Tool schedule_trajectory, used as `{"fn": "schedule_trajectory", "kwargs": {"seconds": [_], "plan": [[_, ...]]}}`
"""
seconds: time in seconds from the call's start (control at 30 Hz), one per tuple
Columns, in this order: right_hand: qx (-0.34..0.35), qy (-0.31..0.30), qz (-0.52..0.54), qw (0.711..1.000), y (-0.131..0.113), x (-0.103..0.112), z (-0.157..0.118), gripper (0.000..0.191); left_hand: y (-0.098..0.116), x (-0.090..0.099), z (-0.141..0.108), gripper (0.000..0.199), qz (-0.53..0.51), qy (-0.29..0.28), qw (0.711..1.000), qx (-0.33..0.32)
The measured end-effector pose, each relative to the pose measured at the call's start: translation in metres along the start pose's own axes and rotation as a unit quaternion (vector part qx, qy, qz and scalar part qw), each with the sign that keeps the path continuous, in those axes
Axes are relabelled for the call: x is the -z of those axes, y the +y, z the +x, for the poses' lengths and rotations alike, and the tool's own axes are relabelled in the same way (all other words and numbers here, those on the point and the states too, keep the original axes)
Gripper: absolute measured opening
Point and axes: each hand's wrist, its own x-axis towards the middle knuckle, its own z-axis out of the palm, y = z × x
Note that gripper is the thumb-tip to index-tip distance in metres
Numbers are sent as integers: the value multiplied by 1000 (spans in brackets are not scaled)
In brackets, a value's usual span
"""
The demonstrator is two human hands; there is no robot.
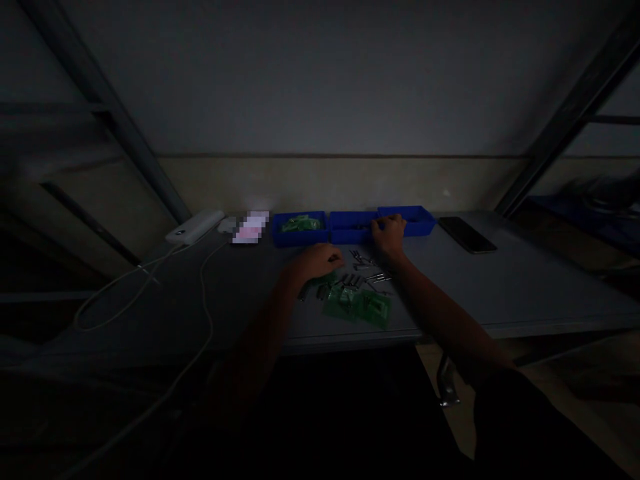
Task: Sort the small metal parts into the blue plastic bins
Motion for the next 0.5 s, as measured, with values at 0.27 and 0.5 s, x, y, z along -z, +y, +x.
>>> {"fn": "schedule_trajectory", "kwargs": {"seconds": [0.27,0.5], "plan": [[42,53,18,998,-1,9,3,28,-20,19,-11,37,-48,-43,996,64],[106,14,135,985,-32,30,-12,31,-29,21,-9,37,-56,48,995,63]]}}
